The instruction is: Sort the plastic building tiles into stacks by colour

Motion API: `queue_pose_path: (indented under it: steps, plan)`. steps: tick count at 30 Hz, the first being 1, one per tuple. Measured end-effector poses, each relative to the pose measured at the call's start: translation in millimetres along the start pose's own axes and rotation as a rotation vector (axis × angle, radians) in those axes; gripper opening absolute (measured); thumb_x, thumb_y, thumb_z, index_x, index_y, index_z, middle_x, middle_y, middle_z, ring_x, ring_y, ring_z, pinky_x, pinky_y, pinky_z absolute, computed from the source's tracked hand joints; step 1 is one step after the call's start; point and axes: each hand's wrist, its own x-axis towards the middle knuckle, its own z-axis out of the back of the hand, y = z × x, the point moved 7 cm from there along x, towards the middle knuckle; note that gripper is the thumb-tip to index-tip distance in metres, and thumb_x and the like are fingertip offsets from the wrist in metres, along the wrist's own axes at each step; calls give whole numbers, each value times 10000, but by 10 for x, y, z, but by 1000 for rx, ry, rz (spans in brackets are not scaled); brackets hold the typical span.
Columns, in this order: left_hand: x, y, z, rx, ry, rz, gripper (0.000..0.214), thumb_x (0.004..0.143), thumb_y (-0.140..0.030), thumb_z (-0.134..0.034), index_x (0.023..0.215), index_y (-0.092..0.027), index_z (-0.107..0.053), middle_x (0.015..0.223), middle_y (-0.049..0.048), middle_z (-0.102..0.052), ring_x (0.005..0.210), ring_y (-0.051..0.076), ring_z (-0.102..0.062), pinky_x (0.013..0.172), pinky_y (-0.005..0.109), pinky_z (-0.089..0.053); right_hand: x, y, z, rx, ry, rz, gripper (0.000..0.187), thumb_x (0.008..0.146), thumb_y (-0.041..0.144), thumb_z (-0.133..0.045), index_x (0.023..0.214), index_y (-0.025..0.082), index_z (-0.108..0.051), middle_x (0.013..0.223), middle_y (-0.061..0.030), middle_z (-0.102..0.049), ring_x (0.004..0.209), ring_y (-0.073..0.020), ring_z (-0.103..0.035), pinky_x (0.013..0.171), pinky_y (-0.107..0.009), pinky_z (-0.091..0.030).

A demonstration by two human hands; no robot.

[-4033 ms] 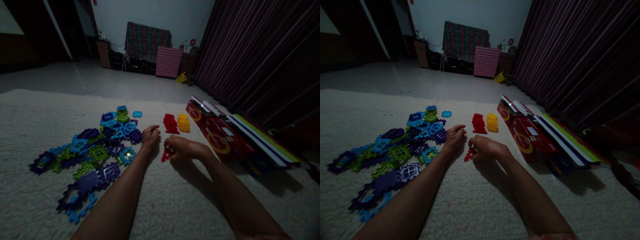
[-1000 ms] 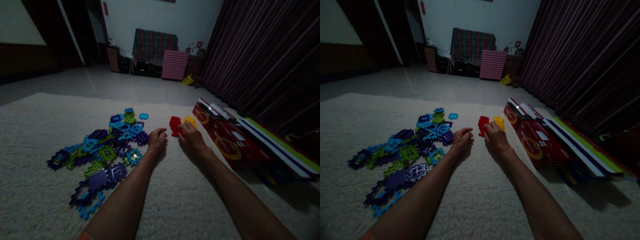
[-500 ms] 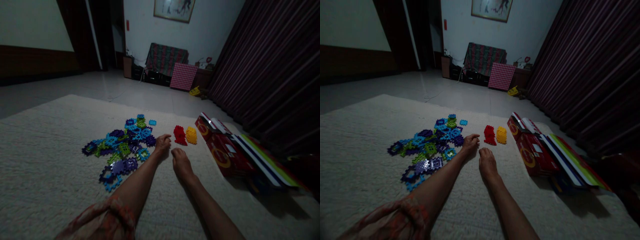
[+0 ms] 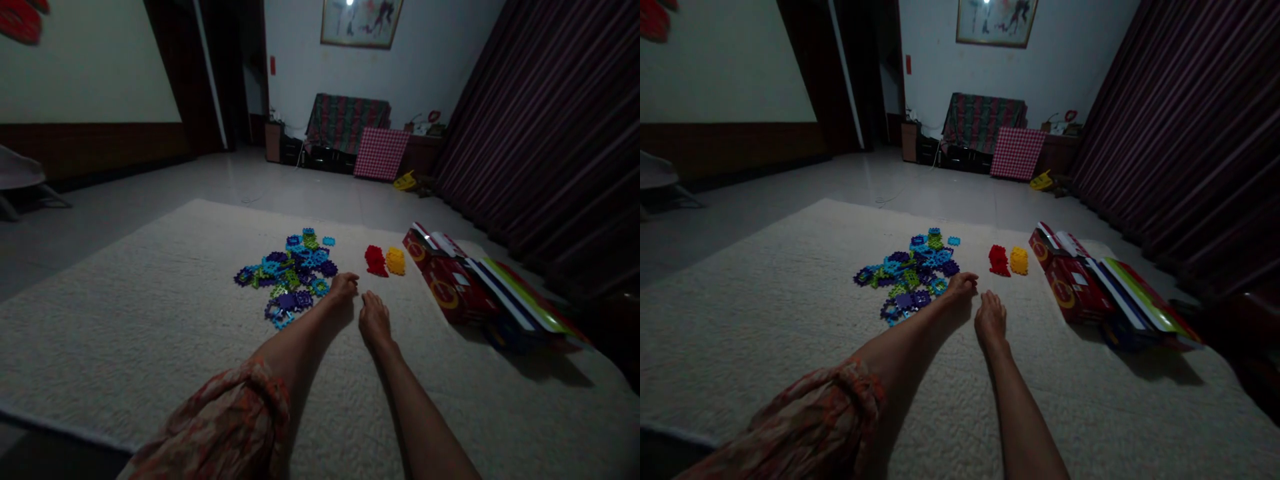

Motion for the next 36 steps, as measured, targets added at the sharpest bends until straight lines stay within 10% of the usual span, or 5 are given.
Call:
queue_pose_path:
  steps: [7,15,27,36]
  plan:
    - [-295,-72,737,126,-53,-29,302,945,-274,-577,1221,-167,-636,1210,92,-658,1043,216,-647,924,414,-545,-232,379,77,90,30,29,418,868,95,-404,1222,135,-622,1378,-187,-589,1296,-290,-496,1061,-472,-351]
    - [-523,-165,1675,721,-513,-144,366,898,-184,-462,1171,-151,-704,1130,147,-693,1100,259,-636,977,356,-482,-141,846,51,437,-61,56,379,870,171,-447,1210,137,-613,1237,-164,-652,1100,-229,-619,1017,-395,-431]
    - [-322,63,1663,1007,-330,18,476,910,-290,-548,1372,-181,-564,1178,155,-705,1089,279,-660,914,362,-495,348,1092,-237,401,-14,44,388,908,331,-539,1251,156,-588,1244,-150,-656,1158,-264,-578,1024,-415,-380]
    - [-54,-46,1536,919,-231,-109,476,858,-177,-563,1331,-189,-613,1179,105,-726,1083,241,-672,975,321,-488,397,1115,-261,436,1,204,436,830,289,-604,1245,158,-592,1152,-135,-645,1102,-271,-581,990,-406,-433]
